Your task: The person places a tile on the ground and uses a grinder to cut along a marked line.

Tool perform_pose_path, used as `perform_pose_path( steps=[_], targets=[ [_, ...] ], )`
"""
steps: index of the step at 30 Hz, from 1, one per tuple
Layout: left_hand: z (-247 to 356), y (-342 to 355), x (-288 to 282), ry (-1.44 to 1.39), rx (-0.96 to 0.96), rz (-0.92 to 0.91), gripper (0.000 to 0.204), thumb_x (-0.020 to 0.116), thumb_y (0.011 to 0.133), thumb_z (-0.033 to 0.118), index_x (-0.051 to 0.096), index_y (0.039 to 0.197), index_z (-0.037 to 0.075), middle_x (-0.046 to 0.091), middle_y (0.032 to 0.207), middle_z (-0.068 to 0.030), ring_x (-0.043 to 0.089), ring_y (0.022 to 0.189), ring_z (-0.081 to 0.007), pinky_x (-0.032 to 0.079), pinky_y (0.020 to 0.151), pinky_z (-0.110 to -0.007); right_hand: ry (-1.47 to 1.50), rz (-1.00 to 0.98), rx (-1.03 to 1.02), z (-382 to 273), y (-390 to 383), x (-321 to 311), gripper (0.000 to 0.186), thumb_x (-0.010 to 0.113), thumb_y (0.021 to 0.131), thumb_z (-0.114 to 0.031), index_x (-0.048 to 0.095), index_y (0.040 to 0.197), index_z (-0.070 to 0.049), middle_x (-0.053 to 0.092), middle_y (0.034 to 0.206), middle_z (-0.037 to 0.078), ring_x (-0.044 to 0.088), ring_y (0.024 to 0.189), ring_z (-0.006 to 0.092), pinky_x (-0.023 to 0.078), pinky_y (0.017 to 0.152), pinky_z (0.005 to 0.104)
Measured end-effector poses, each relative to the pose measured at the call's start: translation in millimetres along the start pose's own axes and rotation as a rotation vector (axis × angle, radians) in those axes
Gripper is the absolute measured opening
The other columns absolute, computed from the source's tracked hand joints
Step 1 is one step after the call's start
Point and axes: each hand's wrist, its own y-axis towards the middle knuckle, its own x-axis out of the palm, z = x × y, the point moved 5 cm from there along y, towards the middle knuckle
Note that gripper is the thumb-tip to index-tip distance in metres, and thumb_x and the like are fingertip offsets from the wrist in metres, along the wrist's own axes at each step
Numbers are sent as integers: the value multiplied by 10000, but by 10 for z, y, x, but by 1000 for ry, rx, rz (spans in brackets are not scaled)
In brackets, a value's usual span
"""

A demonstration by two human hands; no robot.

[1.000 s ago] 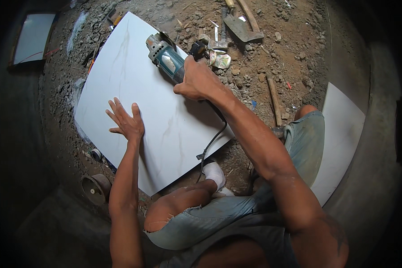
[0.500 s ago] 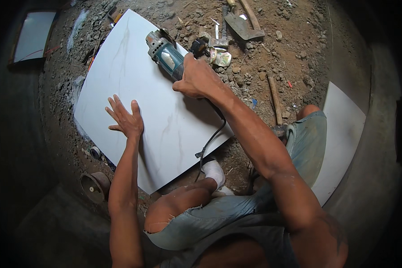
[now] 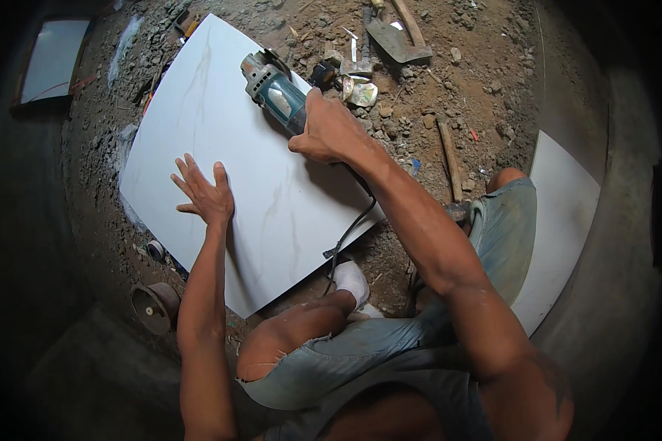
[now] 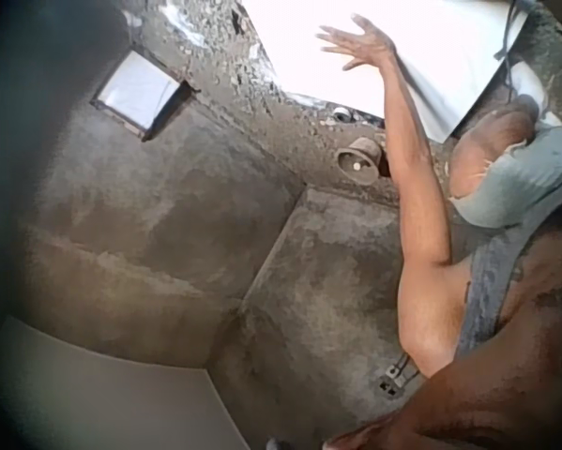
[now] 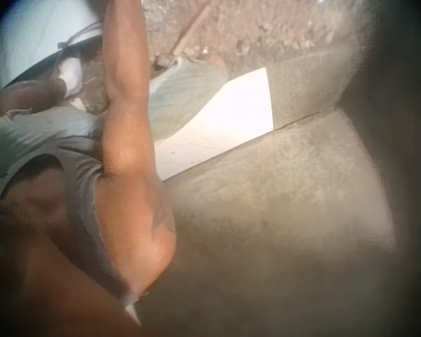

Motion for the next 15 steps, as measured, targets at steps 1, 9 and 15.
perform_pose_path(
  steps=[1,9,15],
  targets=[
    [2,0,4,8,8,13,845,373,958,693,198,1596,167,128,1673,-113,31,1529,-428,17,1030,-842,-9,-7,18,0,-8,-3,613,711,684,-196,482,1105,187,644,962,389,669,936,501,552,866,489],
    [3,-14,15,-1,2,-6,853,369,955,704,193,1596,170,116,1674,-113,11,1531,-420,6,1040,-835,-23,-22,39,16,-22,-18,624,714,677,-176,488,1133,185,657,987,372,671,964,493,548,891,489],
    [-2,-11,9,6,-3,-13,838,372,961,694,187,1597,180,112,1675,-113,-1,1532,-418,3,1041,-836,-6,-35,55,4,-28,-30,629,724,678,-190,496,1134,179,653,1015,376,672,973,487,549,892,483]
  ],
)
